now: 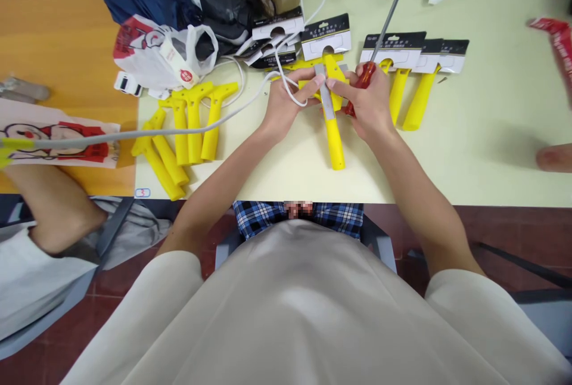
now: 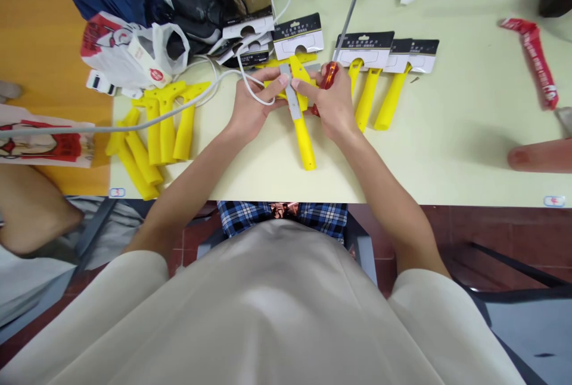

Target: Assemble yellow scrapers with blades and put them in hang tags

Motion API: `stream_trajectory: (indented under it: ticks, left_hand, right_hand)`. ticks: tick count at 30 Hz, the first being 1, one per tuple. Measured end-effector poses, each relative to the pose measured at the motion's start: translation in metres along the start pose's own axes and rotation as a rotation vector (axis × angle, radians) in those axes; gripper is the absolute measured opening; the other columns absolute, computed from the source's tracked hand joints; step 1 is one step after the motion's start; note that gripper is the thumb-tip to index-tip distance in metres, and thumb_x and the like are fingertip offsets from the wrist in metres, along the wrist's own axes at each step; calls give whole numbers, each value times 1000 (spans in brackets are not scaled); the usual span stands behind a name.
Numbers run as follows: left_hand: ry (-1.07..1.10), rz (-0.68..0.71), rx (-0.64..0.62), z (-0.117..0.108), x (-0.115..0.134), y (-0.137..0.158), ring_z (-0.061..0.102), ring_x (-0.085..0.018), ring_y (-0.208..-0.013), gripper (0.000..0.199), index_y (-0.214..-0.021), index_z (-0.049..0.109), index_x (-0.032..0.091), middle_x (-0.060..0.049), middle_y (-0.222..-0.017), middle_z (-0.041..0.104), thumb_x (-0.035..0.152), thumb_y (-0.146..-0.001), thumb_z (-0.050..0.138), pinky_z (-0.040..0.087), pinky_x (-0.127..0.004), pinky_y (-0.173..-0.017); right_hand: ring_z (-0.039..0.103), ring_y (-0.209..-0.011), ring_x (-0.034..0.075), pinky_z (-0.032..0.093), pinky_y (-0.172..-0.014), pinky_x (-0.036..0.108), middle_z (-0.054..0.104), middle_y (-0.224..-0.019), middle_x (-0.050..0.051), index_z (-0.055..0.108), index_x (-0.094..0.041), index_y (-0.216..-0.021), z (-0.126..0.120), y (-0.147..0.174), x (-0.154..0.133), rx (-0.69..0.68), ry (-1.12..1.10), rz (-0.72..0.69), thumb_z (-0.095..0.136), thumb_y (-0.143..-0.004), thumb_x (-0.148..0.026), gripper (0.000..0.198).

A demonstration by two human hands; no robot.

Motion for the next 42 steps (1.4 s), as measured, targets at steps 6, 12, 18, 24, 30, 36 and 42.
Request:
stream_trajectory:
  ticks: [6, 12, 18, 24, 30, 36, 42]
  left_hand:
    - [-54, -56, 106, -14, 1, 3, 82, -30, -110, 32, -112, 70, 38, -2, -120, 84, 65, -95, 71, 70, -52, -95]
    - [142, -68, 309, -25, 13, 5, 74, -30, -132, 28, -100, 63, 47, 7, -115, 85, 69, -88, 75, 64, -49, -95]
    - [360, 73, 281, -30, 49, 5, 70, -17, -86, 13, -102, 65, 35, 4, -95, 69, 35, -114, 59, 59, -35, -89]
    - [235, 48, 201, -31, 54, 0, 34, -19, -64, 16, -110, 74, 40, 1, -85, 56, 47, -115, 60, 33, -38, -56]
    - [-12, 95, 178, -33, 34, -9, 21, -17, -57, 25, -98, 72, 40, 3, -67, 43, 63, -97, 80, 21, -39, -52]
    - [-198, 229, 173, -42, 32, -16, 42, -17, -57, 28, -93, 81, 41, 0, -73, 60, 67, -85, 90, 31, -40, -52]
    - [-170, 131, -6, -24, 25, -13, 36, -14, -53, 48, -79, 85, 36, -2, -68, 63, 81, -66, 96, 26, -39, -52]
  right_hand:
    - [65, -91, 9, 54, -62, 25, 63, -97, -2, 40, -22, -106, 9, 4, 4, -9, -32, 30, 97, -67, -58, 78]
    - [74, -103, 15, 54, -58, 22, 60, -92, 1, 37, -20, -106, 13, 3, 5, -60, -59, 41, 92, -74, -50, 71]
    - [75, -109, 17, 56, -61, 26, 68, -102, -2, 34, -21, -109, 11, 9, -3, -58, -43, 79, 94, -69, -50, 77]
    - [76, -104, 15, 54, -58, 28, 71, -127, -4, 28, -19, -106, 15, 14, -13, -74, -103, 49, 93, -69, -49, 80]
    - [75, -101, 14, 58, -61, 28, 72, -117, -5, 33, -20, -106, 12, 12, -7, -29, -25, 40, 96, -68, -42, 77]
    - [73, -90, 16, 51, -55, 30, 72, -108, -4, 30, -20, -104, 15, 11, -9, -72, 47, -4, 99, -66, -45, 82]
    - [63, -78, 7, 46, -57, 22, 65, -99, -2, 39, -18, -103, 10, 11, -7, -8, 60, -83, 105, -59, -45, 84]
Point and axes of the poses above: each hand's wrist, its own y-axis away from the middle knuckle, its own z-axis out of the palm, x = y × z, the point moved 7 cm from there along -y, towards the middle knuckle
